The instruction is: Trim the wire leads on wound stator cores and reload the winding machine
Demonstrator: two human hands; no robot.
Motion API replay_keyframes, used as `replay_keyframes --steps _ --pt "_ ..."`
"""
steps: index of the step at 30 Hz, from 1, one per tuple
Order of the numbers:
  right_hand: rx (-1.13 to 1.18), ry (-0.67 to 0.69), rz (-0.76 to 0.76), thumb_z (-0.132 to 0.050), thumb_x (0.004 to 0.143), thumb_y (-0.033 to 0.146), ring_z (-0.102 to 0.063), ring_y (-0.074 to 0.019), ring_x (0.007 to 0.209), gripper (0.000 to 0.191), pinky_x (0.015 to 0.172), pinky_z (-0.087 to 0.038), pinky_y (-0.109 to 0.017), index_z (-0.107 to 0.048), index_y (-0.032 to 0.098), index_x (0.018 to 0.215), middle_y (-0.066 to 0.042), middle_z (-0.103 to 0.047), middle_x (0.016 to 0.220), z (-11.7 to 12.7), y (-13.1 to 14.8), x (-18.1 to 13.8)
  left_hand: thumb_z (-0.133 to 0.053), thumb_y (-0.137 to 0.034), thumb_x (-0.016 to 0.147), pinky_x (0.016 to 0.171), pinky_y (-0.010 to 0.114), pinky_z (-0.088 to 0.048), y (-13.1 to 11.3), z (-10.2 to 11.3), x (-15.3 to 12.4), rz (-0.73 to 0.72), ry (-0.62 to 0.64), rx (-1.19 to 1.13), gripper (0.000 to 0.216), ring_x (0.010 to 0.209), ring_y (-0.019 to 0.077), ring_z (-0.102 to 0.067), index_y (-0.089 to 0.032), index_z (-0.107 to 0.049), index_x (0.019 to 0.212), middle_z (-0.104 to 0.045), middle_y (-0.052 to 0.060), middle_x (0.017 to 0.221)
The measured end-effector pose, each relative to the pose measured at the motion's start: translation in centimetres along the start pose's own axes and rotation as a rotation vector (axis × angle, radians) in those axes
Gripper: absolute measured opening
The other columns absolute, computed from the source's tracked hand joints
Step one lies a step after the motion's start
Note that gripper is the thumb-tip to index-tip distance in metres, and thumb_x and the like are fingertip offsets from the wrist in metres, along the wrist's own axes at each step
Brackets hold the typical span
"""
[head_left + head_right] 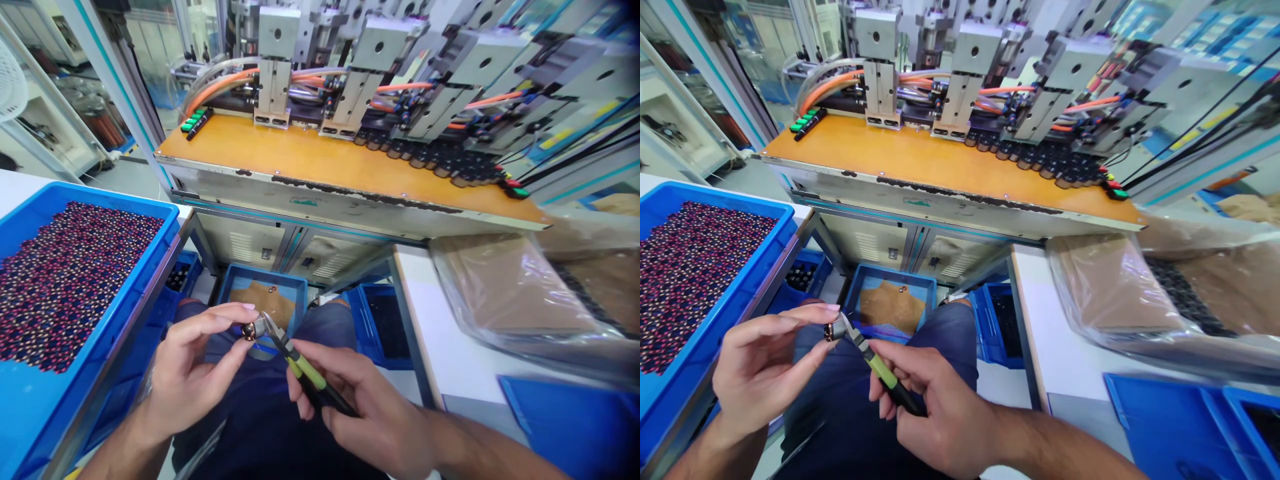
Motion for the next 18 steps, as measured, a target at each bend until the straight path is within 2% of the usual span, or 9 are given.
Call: replay_keyframes --steps 3,8,13,15,18 --pt "-0.01 -0.006 0.003 -0.046 0.074 -0.005 -0.055 -0.0095 0.076 0.083 0.068 -0.048 -0.026 -0.04 0.038 0.145 -0.002 -0.057 0.095 -0.1 0.1 0.0 -0.065 0.021 0.066 0.105 0.047 -0.053 0.0 0.0 0.0 -0.014 0.011 -0.006 0.074 0.109 0.0228 -0.069 -0.021 -0.049 0.124 -0.07 0.006 0.116" --pt "-0.112 -0.037 -0.048 -0.049 0.075 0.0 -0.048 -0.007 0.066 0.063 0.06 -0.043 -0.021 -0.055 0.022 0.134 0.001 -0.053 0.08 0.2 0.2 0.0 -0.064 0.021 0.067 0.105 0.047 -0.053 0.1 -0.1 -0.2 0.005 0.012 0.001 0.073 0.11 0.0227 -0.068 -0.021 -0.049 0.124 -0.07 0.006 0.116" --pt "-0.123 -0.139 -0.094 -0.051 0.079 0.005 -0.057 -0.0086 0.077 0.068 0.071 -0.051 -0.025 -0.044 0.026 0.143 -0.003 -0.059 0.096 1.0 -0.5 -0.3 -0.066 0.016 0.071 0.1 0.04 -0.056 0.0 0.1 -0.4 0.063 -0.051 -0.036 0.066 0.108 0.0212 -0.068 -0.023 -0.053 0.122 -0.071 0.004 0.111" --pt "-0.213 -0.166 -0.085 -0.051 0.081 0.006 -0.058 -0.009 0.075 0.065 0.07 -0.051 -0.024 -0.046 0.027 0.142 -0.002 -0.06 0.094 1.2 -0.6 -0.4 -0.068 0.012 0.073 0.095 0.035 -0.057 0.3 0.4 -0.6 0.153 -0.101 -0.088 0.062 0.106 0.019 -0.069 -0.026 -0.056 0.12 -0.072 0.002 0.109" --pt "-0.488 -0.176 -0.066 -0.051 0.083 0.008 -0.06 -0.0103 0.072 0.061 0.068 -0.053 -0.023 -0.049 0.03 0.14 -0.002 -0.064 0.09 2.3 -0.1 -0.5 -0.074 0.003 0.074 0.087 0.024 -0.057 1.3 1.2 -1.5 0.411 -0.142 -0.283 0.051 0.097 0.0133 -0.07 -0.028 -0.065 0.114 -0.074 0.001 0.106"
Point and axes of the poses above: each hand's wrist, its own x-axis towards the middle knuckle, its own z-axis out of the back of the hand, y = z × x, the point moved 3 cm from there along x, towards the middle knuckle
